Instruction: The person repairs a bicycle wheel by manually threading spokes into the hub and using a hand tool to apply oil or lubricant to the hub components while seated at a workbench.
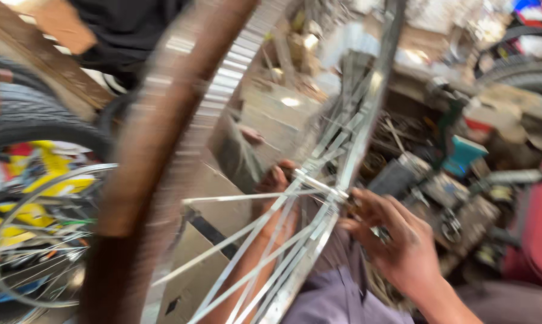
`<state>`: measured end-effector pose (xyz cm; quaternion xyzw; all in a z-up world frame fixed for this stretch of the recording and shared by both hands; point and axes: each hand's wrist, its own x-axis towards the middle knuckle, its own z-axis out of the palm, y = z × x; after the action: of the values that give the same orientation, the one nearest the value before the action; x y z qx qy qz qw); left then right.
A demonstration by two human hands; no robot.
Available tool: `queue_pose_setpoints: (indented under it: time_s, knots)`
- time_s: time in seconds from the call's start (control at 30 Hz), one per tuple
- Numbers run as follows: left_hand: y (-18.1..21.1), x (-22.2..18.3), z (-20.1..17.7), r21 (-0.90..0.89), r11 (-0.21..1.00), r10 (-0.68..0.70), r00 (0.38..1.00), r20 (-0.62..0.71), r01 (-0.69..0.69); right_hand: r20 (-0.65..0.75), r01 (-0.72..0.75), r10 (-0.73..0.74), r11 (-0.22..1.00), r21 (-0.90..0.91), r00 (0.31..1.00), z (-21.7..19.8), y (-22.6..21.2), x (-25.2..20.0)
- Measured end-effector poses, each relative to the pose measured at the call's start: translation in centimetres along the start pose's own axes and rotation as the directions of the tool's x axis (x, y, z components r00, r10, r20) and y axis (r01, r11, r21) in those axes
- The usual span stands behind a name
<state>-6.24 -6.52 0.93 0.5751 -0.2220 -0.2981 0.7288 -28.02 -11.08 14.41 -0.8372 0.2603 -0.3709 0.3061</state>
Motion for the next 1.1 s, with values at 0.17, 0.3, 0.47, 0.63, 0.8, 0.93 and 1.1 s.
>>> queue_pose_setpoints:
  time_s: [0.17,0.3,0.47,0.63,0.8,0.93,1.1]
  knots:
    - [1.4,-2.6,1.3,-0.310,0.950,0.017,0.993,0.116,0.020,0.055,-0.125,0.120,0.986,0.114,0.991,1.0,0.2,-0.2]
    - [3.5,-2.7,0.7,-0.442,0.897,0.059,0.985,0.161,0.019,0.038,-0.082,0.078,0.988,0.132,0.996,1.4,-0.2,-0.4]
    - [5.5,-2.9,0.4,-0.514,0.858,0.122,0.977,0.175,-0.015,-0.075,0.033,-0.023,0.990,0.136,0.997,1.0,-0.7,-0.5]
    - [6.5,-2.6,0.4,-0.531,0.844,0.191,0.968,0.160,-0.079,-0.095,0.076,-0.062,0.984,0.160,0.994,0.3,-1.5,-0.6]
    - [6.4,-2.8,0.8,-0.483,0.853,0.295,0.945,0.139,-0.195,-0.107,0.004,0.021,0.973,0.230,0.994,0.6,-1.6,-1.0]
    - [6.6,-2.9,1.2,-0.470,0.866,0.258,0.958,0.127,-0.171,-0.120,0.021,0.006,0.974,0.226,0.993,0.8,-1.3,-1.0]
    - [8.0,-2.7,0.2,-0.444,0.895,0.167,0.949,0.267,-0.033,-0.105,0.032,-0.007,0.972,0.232,0.994,0.6,-1.1,-1.0]
